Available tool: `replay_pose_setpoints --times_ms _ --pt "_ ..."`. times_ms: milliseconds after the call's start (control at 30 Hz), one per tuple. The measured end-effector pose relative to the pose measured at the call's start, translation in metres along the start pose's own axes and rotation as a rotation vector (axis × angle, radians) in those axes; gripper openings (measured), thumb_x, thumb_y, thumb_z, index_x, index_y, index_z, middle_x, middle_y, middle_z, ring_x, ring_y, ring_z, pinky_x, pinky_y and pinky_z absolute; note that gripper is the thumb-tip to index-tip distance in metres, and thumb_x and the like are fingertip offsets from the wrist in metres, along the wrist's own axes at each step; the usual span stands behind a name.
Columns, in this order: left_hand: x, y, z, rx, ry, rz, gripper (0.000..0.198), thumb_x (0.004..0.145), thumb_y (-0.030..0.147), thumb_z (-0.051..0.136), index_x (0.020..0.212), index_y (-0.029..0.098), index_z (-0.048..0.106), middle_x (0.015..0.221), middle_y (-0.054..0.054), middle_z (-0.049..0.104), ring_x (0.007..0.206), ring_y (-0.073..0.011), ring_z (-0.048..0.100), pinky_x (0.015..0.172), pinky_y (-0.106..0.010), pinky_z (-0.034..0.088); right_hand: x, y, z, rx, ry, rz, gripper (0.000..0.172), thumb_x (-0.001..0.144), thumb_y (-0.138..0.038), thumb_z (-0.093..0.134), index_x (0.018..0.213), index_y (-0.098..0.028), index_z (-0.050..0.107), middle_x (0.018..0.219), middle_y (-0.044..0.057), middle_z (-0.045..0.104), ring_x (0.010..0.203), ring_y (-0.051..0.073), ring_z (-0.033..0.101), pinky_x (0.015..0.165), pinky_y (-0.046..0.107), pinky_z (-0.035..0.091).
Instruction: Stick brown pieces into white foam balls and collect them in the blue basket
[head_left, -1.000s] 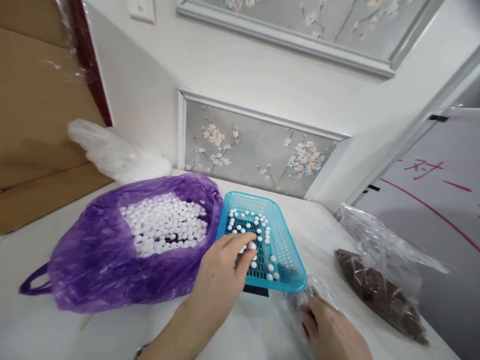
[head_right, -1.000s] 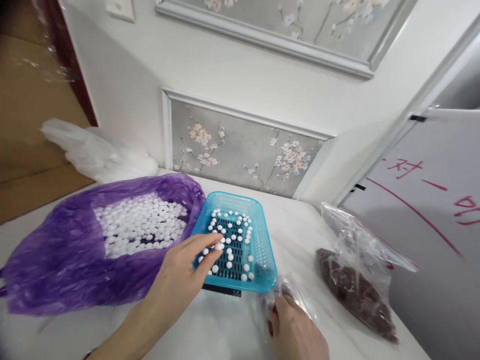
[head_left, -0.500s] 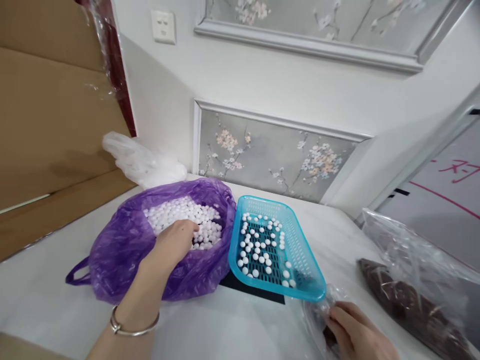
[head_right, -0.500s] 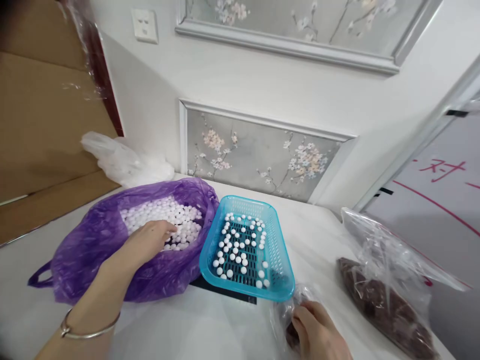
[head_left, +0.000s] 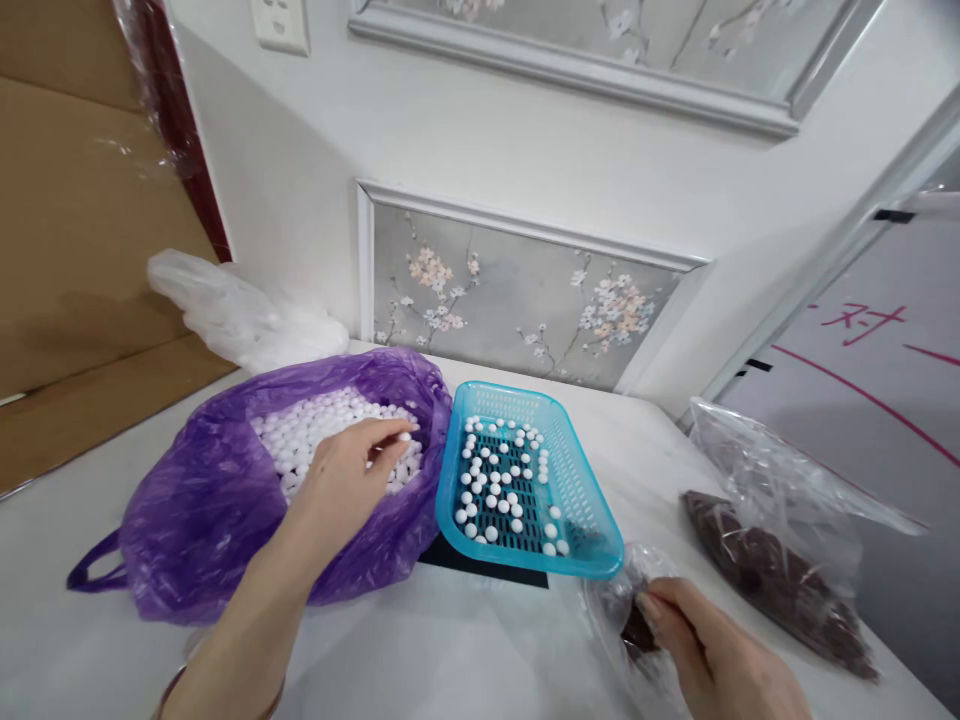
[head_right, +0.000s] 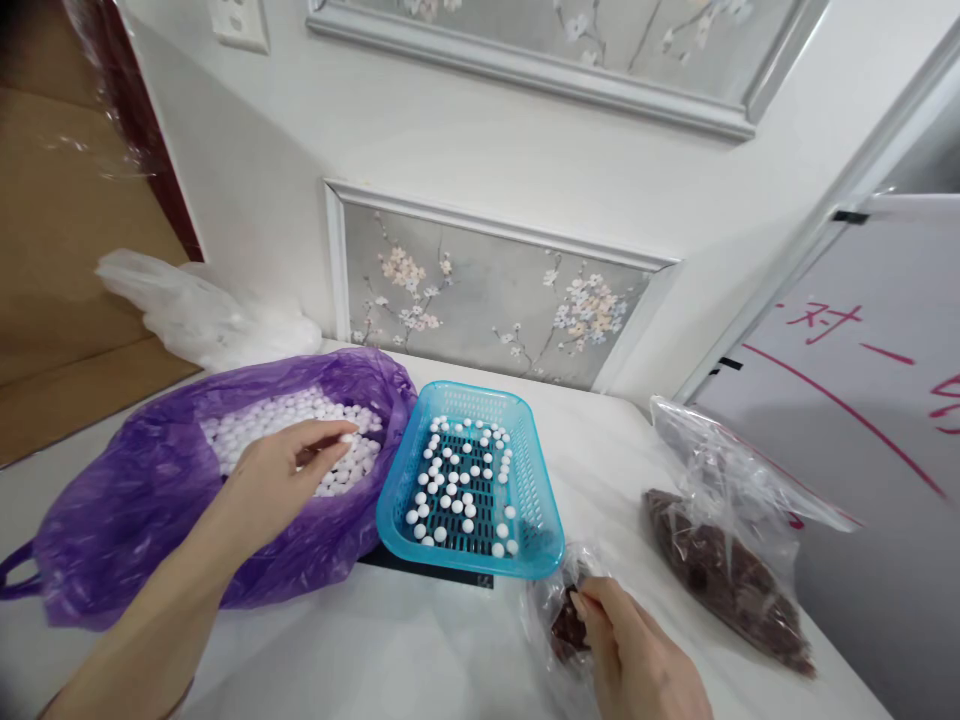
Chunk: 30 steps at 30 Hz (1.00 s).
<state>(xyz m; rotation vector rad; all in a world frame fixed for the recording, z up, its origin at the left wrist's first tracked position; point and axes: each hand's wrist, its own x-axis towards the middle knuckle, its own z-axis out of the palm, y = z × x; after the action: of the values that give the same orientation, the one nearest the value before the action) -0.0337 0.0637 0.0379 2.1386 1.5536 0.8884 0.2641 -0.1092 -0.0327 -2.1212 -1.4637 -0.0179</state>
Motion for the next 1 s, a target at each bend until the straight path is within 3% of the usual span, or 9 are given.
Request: replay_pose_setpoints --times_ms 33,100,167,300,433,567,700,1000 --pt "-0.008 0.010 0.003 -0.128 -0.040 0.003 0.030 0.091 0.035 0.049 0.111 0.022 0.068 0.106 -0.005 0.073 0.094 -0.0210 0.066 0.086 -0.031 0.050 0.001 -0.002 -0.002 0.032 0.013 0.025 0.025 0.090 -0.042 0.043 0.079 -0.029 0.060 0.066 -0.002 0.069 0.051 0.017 0.061 0.053 0.027 0.045" --pt "-0.027 0.028 0.011 -0.714 -0.263 -0.108 0.027 0.083 0.036 0.064 0.107 0.023 0.069 0.093 -0.002 0.073 0.084 -0.0172 0.067 0.078 -0.026 0.052 0.002 -0.009 -0.007 0.133 0.036 0.061 0.021 0.085 -0.041 0.051 0.076 -0.028 0.065 0.068 -0.002 0.069 0.052 0.016 0.059 0.055 0.025 0.046" --pt "-0.045 0.042 0.022 -1.157 -0.464 -0.252 0.021 0.075 0.030 0.075 0.096 0.024 0.073 0.081 0.002 0.070 0.074 -0.0110 0.065 0.070 -0.019 0.052 0.002 -0.021 -0.011 0.324 0.044 0.061 0.019 0.081 -0.041 0.060 0.073 -0.027 0.070 0.076 0.000 0.072 0.060 0.016 0.063 0.058 0.023 0.049" --pt "-0.063 0.050 0.039 -1.546 -0.650 -0.452 0.013 0.068 0.021 0.082 0.079 0.019 0.077 0.071 0.001 0.070 0.066 -0.0054 0.064 0.064 -0.011 0.049 -0.003 -0.056 -0.016 0.754 0.038 -0.015 0.009 0.076 -0.035 0.073 0.076 -0.027 0.079 0.089 0.005 0.073 0.080 0.020 0.069 0.068 0.022 0.055" --pt "-0.063 0.045 0.048 -1.599 -0.660 -0.555 0.013 0.068 0.018 0.082 0.080 0.018 0.077 0.078 0.001 0.071 0.067 -0.0045 0.065 0.067 -0.011 0.051 -0.007 -0.089 -0.008 1.103 -0.042 -0.096 0.005 0.078 -0.032 0.074 0.078 -0.030 0.079 0.076 0.003 0.069 0.067 0.016 0.066 0.059 0.024 0.056" --pt "-0.061 0.040 0.052 -1.573 -0.695 -0.492 0.007 0.075 0.019 0.077 0.082 0.016 0.076 0.071 0.001 0.068 0.058 -0.0033 0.060 0.057 -0.011 0.048 -0.007 -0.106 0.010 1.355 -0.077 -0.100 0.004 0.081 -0.030 0.073 0.081 -0.030 0.077 0.066 -0.001 0.066 0.056 0.012 0.065 0.054 0.024 0.053" --pt "-0.062 0.040 0.055 -1.559 -0.707 -0.417 0.010 0.075 0.024 0.077 0.080 0.016 0.075 0.062 0.001 0.066 0.056 -0.0049 0.056 0.058 -0.014 0.046 -0.005 -0.111 0.019 1.355 -0.074 -0.085 0.006 0.078 -0.033 0.075 0.076 -0.029 0.078 0.063 0.000 0.064 0.058 0.013 0.062 0.054 0.025 0.051" --pt "-0.061 0.046 0.056 -1.507 -0.675 -0.423 0.013 0.070 0.027 0.081 0.075 0.016 0.076 0.060 0.003 0.062 0.056 -0.0059 0.053 0.058 -0.017 0.040 -0.006 -0.113 0.024 1.389 -0.123 0.036 0.006 0.073 -0.034 0.079 0.072 -0.029 0.078 0.063 0.000 0.065 0.060 0.015 0.061 0.054 0.025 0.049"
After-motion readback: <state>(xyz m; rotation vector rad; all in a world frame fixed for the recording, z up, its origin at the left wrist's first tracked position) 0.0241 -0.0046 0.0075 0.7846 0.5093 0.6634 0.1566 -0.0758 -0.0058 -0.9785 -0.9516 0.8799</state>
